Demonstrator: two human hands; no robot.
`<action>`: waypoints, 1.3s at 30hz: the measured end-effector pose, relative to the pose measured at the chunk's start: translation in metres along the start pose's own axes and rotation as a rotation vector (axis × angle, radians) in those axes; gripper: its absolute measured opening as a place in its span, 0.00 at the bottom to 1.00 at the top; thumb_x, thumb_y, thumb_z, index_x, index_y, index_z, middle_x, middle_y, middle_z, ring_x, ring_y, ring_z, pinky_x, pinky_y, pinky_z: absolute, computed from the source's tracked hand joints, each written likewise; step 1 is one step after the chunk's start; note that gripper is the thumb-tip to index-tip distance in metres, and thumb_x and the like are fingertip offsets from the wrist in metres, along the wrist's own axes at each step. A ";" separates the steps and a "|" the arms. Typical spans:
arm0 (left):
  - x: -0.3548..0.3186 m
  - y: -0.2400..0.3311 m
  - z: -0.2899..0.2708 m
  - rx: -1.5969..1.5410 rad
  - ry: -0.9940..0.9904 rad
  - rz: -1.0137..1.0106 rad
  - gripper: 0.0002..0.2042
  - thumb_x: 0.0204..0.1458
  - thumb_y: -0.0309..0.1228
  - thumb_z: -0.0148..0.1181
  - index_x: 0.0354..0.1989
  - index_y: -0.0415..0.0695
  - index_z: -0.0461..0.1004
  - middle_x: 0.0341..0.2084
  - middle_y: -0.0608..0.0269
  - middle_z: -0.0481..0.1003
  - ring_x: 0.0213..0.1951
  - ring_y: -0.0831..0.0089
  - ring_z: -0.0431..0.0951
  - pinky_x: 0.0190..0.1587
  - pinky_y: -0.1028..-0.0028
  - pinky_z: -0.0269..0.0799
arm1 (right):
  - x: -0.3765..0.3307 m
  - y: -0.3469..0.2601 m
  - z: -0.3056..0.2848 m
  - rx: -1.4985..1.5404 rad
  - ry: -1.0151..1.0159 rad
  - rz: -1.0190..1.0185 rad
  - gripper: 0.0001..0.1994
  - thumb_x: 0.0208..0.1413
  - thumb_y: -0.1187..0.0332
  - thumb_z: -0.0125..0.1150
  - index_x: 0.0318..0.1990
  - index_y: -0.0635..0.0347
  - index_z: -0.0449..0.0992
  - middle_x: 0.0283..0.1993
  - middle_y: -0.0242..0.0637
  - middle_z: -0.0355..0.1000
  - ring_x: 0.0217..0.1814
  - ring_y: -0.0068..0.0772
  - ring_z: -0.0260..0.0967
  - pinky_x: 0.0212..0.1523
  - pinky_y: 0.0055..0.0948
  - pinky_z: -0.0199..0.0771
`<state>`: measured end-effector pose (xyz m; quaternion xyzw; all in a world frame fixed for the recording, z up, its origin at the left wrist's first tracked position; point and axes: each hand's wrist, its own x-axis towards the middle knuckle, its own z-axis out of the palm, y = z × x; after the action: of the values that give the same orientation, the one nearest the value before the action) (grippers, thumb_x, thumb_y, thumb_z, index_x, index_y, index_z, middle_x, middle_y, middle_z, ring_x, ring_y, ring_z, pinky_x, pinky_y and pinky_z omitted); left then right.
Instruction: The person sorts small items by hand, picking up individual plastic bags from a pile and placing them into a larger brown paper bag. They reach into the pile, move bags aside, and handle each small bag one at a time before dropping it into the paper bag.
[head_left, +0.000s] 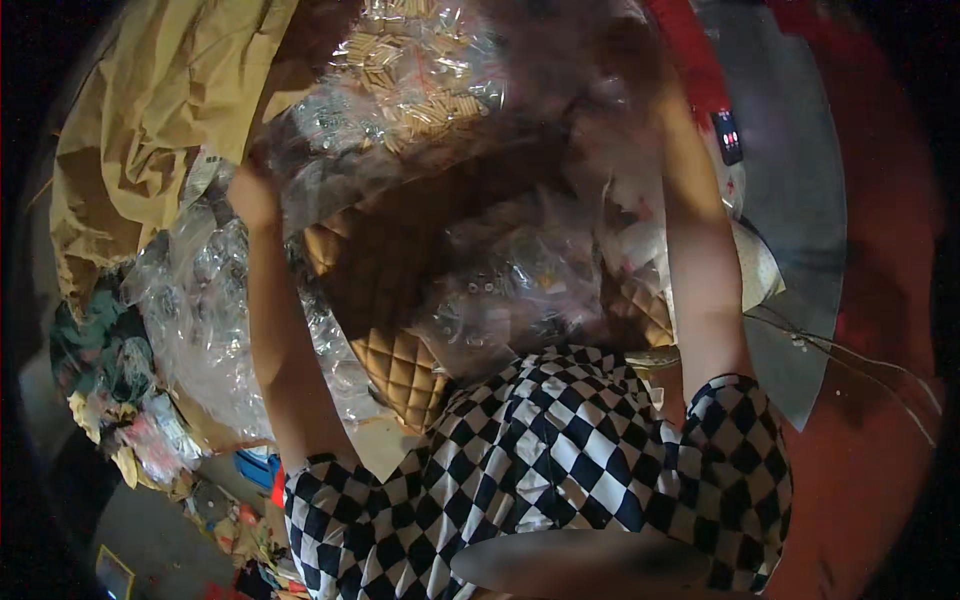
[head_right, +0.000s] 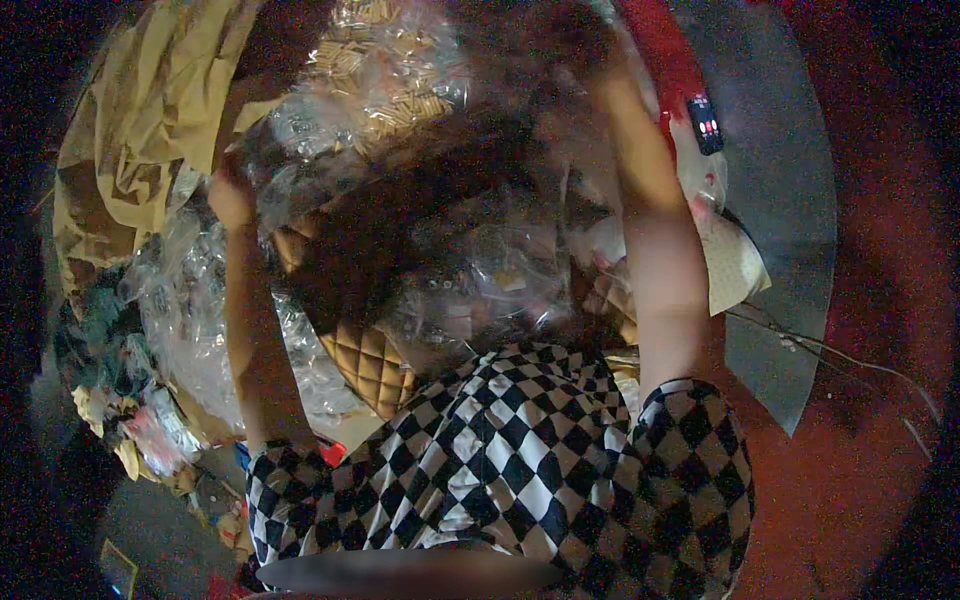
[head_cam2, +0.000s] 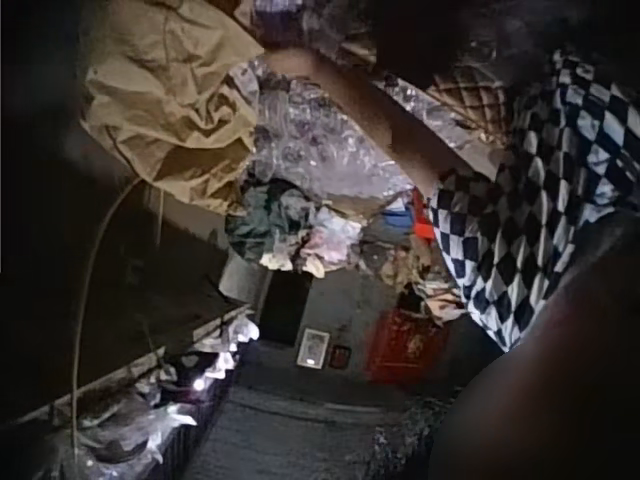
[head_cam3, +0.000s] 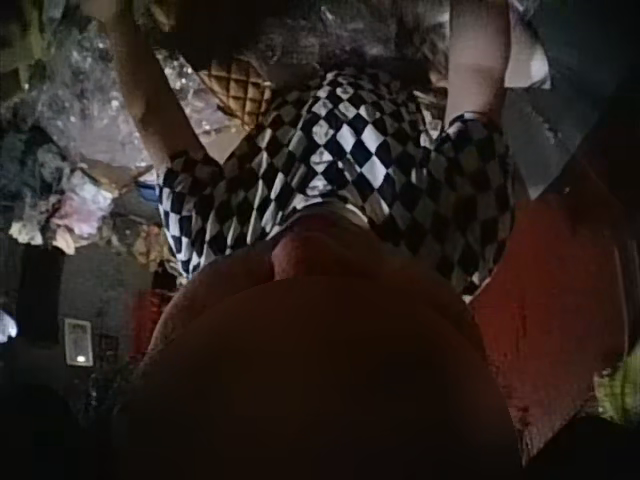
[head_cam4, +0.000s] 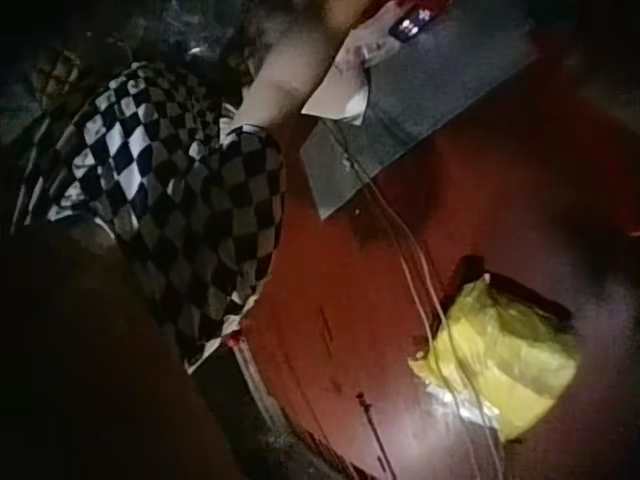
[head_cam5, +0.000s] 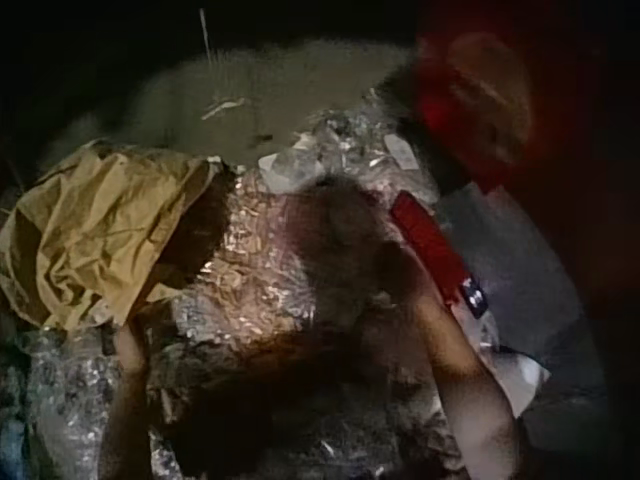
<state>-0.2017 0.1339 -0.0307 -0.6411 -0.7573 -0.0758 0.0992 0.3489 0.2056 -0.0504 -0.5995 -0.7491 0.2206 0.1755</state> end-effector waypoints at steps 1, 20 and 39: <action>-0.002 0.009 -0.004 -0.012 -0.001 0.012 0.12 0.57 0.38 0.49 0.44 0.46 0.70 0.28 0.49 0.78 0.30 0.52 0.79 0.32 0.56 0.73 | -0.007 0.001 0.010 -0.054 -0.031 -0.069 0.14 0.53 0.59 0.56 0.39 0.60 0.75 0.37 0.40 0.75 0.37 0.38 0.72 0.38 0.35 0.69; -0.081 0.171 -0.091 -1.606 -0.692 -0.190 0.08 0.56 0.29 0.57 0.41 0.40 0.76 0.37 0.68 0.76 0.39 0.80 0.73 0.45 0.80 0.65 | -0.003 -0.065 0.018 1.243 -0.312 0.273 0.15 0.55 0.57 0.57 0.40 0.59 0.75 0.41 0.33 0.74 0.35 0.22 0.72 0.34 0.28 0.71; -0.169 0.166 -0.063 -1.661 -0.407 -0.476 0.24 0.45 0.19 0.65 0.53 0.36 0.68 0.39 0.60 0.76 0.41 0.74 0.76 0.46 0.75 0.70 | -0.185 -0.003 0.153 -0.417 0.195 -0.052 0.12 0.53 0.69 0.51 0.44 0.54 0.75 0.47 0.39 0.72 0.50 0.45 0.67 0.50 0.41 0.65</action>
<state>-0.0079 -0.0153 -0.0134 -0.3328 -0.5741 -0.5038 -0.5530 0.3061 0.0061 -0.1775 -0.6218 -0.7731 -0.0027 0.1250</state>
